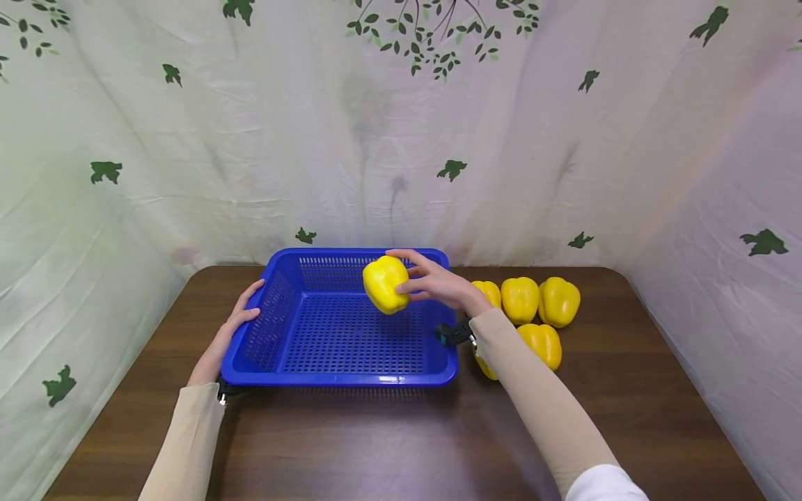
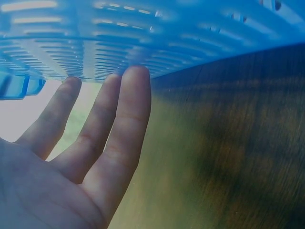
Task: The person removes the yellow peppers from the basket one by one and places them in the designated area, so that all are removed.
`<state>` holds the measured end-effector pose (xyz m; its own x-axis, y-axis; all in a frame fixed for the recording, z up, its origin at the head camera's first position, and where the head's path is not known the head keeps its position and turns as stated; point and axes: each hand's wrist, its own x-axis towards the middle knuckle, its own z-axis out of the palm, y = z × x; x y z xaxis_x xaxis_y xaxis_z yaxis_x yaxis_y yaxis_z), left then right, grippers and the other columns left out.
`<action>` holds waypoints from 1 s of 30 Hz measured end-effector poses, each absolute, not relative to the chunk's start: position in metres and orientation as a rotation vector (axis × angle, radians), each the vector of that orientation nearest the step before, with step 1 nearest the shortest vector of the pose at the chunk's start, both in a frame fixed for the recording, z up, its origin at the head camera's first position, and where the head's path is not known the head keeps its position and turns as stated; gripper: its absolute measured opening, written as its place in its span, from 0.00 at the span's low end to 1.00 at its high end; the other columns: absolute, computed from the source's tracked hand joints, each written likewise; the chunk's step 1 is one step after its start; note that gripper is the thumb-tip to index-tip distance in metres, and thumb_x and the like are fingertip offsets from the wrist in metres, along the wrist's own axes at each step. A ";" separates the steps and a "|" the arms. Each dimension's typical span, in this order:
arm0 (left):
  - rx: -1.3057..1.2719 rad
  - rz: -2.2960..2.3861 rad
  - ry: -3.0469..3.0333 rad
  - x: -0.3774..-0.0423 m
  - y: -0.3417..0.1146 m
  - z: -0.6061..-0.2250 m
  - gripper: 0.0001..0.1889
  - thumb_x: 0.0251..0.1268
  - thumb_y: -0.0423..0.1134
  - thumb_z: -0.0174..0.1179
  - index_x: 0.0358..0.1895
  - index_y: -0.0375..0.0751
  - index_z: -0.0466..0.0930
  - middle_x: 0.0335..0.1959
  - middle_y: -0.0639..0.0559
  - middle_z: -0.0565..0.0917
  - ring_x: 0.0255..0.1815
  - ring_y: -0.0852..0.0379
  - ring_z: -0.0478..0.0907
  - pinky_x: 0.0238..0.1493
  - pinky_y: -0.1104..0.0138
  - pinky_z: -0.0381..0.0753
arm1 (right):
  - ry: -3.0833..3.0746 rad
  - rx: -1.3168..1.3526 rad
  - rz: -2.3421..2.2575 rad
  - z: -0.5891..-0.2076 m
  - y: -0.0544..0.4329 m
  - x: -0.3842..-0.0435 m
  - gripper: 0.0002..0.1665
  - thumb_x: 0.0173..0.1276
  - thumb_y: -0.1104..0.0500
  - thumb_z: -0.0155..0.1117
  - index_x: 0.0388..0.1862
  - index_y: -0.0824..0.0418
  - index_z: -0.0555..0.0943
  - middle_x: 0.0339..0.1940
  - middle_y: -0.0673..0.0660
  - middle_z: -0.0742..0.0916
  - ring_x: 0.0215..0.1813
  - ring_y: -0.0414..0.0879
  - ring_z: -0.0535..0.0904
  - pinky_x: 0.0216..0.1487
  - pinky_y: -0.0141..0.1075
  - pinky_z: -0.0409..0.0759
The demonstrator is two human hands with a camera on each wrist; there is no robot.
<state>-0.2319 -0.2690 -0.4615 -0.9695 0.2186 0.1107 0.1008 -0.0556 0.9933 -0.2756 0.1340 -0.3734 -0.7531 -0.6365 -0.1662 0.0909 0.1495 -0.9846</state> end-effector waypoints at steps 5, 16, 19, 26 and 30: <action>0.364 2.193 2.103 -0.232 -0.268 -0.461 0.32 0.68 0.29 0.35 0.73 0.61 0.56 0.69 0.32 0.47 0.56 0.65 0.62 0.54 0.75 0.62 | 1.875 -0.507 -1.652 -0.372 0.146 -0.273 0.41 0.68 0.64 0.60 0.76 0.47 0.55 0.64 0.66 0.67 0.59 0.58 0.72 0.58 0.47 0.72; 0.360 2.204 2.091 -0.233 -0.268 -0.461 0.32 0.68 0.29 0.35 0.73 0.63 0.57 0.70 0.33 0.46 0.57 0.64 0.60 0.54 0.74 0.62 | 1.930 -0.509 -1.660 -0.367 0.168 -0.269 0.41 0.69 0.61 0.59 0.76 0.46 0.54 0.66 0.66 0.65 0.61 0.58 0.69 0.60 0.49 0.69; 0.377 2.216 2.086 -0.233 -0.268 -0.461 0.32 0.68 0.29 0.35 0.71 0.66 0.59 0.70 0.32 0.47 0.57 0.64 0.61 0.54 0.74 0.62 | 1.948 -0.510 -1.666 -0.368 0.174 -0.268 0.41 0.69 0.61 0.60 0.76 0.46 0.55 0.64 0.67 0.66 0.59 0.58 0.71 0.58 0.46 0.72; 0.404 2.225 2.085 -0.234 -0.268 -0.461 0.32 0.68 0.28 0.35 0.71 0.65 0.60 0.69 0.33 0.47 0.56 0.65 0.62 0.54 0.74 0.62 | 1.973 -0.507 -1.685 -0.363 0.188 -0.266 0.39 0.70 0.61 0.59 0.75 0.46 0.55 0.63 0.68 0.68 0.53 0.59 0.74 0.53 0.43 0.75; 0.413 2.235 2.091 -0.235 -0.268 -0.462 0.32 0.67 0.28 0.35 0.71 0.64 0.60 0.66 0.43 0.53 0.56 0.66 0.63 0.54 0.74 0.62 | 1.990 -0.490 -1.685 -0.359 0.198 -0.263 0.40 0.70 0.61 0.59 0.76 0.46 0.54 0.63 0.68 0.67 0.55 0.59 0.74 0.54 0.44 0.74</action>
